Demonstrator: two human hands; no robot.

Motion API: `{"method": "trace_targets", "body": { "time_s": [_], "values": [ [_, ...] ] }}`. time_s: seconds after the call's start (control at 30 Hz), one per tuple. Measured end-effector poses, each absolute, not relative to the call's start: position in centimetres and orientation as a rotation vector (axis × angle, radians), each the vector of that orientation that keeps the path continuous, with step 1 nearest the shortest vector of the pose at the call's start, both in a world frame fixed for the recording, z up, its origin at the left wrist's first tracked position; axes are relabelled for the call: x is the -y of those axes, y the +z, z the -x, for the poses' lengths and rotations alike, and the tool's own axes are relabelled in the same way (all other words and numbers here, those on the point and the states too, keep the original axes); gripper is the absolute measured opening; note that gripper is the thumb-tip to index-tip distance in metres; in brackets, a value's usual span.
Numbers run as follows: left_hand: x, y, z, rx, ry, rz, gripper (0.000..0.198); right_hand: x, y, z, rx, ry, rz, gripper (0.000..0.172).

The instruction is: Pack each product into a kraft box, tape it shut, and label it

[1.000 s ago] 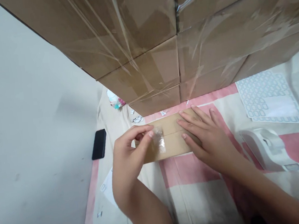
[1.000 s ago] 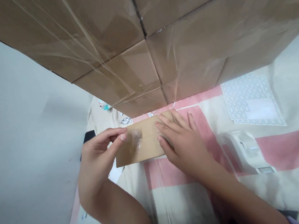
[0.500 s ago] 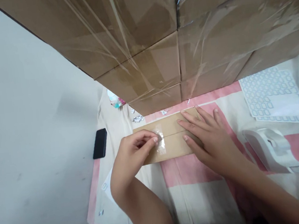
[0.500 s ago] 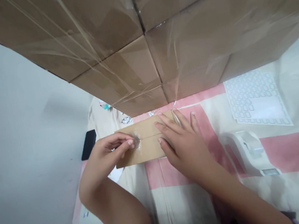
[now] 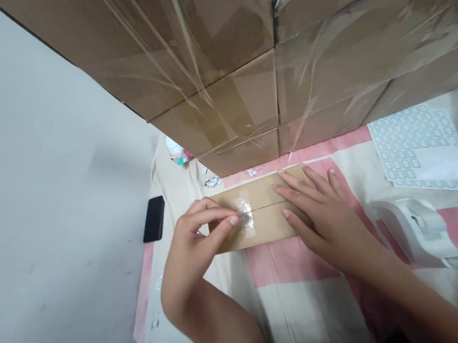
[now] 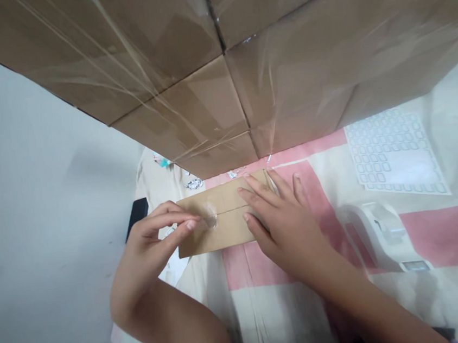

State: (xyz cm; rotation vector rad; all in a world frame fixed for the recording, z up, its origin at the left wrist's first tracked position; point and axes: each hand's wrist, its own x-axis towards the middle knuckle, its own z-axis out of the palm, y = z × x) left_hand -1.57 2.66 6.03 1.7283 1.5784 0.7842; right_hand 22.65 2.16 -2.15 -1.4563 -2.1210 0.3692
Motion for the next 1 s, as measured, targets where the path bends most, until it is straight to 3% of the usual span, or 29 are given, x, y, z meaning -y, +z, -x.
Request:
{"method": "trace_targets", "body": {
  "time_s": [0.47, 0.7, 1.0],
  "values": [
    [-4.4, 3.9, 2.6, -1.512, 0.753, -1.682, 0.008, -2.1, -2.3, -22.7, 2.116, 0.349, 1.455, 0.043],
    [-3.6, 4.3, 3.4, -1.388, 0.955, -1.678, 0.007, -2.1, -2.5, -22.7, 2.089, 0.367, 1.424, 0.042],
    [-4.3, 4.3, 2.0, -1.525, 0.656, -1.741, 0.005, -2.4, -2.7, -22.9, 2.067, 0.417, 1.353, 0.043]
  ]
}}
